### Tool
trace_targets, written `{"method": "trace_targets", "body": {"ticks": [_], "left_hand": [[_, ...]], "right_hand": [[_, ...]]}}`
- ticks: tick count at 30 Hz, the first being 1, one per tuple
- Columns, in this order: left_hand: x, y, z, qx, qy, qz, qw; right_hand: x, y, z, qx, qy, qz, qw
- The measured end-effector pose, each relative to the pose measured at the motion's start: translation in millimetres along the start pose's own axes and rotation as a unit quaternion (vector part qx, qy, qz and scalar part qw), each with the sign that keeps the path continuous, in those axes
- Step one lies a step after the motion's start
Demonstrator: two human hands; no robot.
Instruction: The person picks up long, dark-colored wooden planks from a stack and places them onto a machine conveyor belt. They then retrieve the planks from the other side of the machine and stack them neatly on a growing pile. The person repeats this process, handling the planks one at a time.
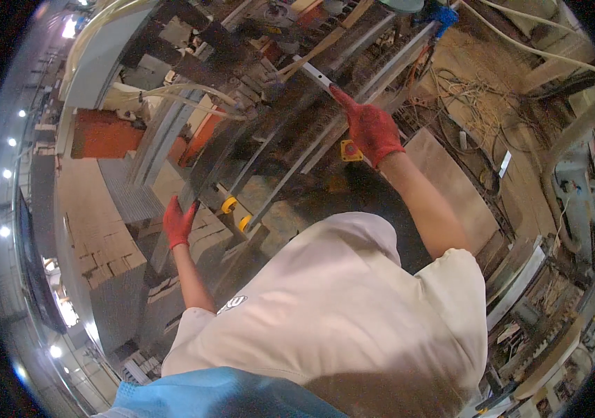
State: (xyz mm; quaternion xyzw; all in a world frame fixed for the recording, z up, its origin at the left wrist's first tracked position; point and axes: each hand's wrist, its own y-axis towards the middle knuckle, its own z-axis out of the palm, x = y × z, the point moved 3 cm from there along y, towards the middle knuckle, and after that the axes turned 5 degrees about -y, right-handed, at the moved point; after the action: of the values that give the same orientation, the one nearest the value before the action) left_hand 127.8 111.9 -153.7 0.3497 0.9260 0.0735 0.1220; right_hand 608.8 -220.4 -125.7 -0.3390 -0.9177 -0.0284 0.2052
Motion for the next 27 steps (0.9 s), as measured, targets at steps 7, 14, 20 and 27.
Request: {"method": "trace_targets", "body": {"ticks": [7,14,20,27], "left_hand": [[-6.5,1.1,-5.0,0.016,-0.010,-0.025,1.000],[-10.8,-1.6,-6.3,0.011,0.042,-0.040,0.998],[-2.5,-13.5,-0.5,0.010,0.071,-0.074,0.995],[-5.8,-12.8,0.1,0.025,0.080,-0.101,0.991]], "right_hand": [[-9.3,3.1,12.2,-0.027,-0.006,-0.022,0.999],[-15.9,8.4,19.0,-0.044,-0.023,-0.036,0.998],[-12.7,-0.1,15.3,-0.051,-0.056,-0.051,0.996],[-20.4,-0.3,20.8,-0.078,-0.051,-0.073,0.993]]}}
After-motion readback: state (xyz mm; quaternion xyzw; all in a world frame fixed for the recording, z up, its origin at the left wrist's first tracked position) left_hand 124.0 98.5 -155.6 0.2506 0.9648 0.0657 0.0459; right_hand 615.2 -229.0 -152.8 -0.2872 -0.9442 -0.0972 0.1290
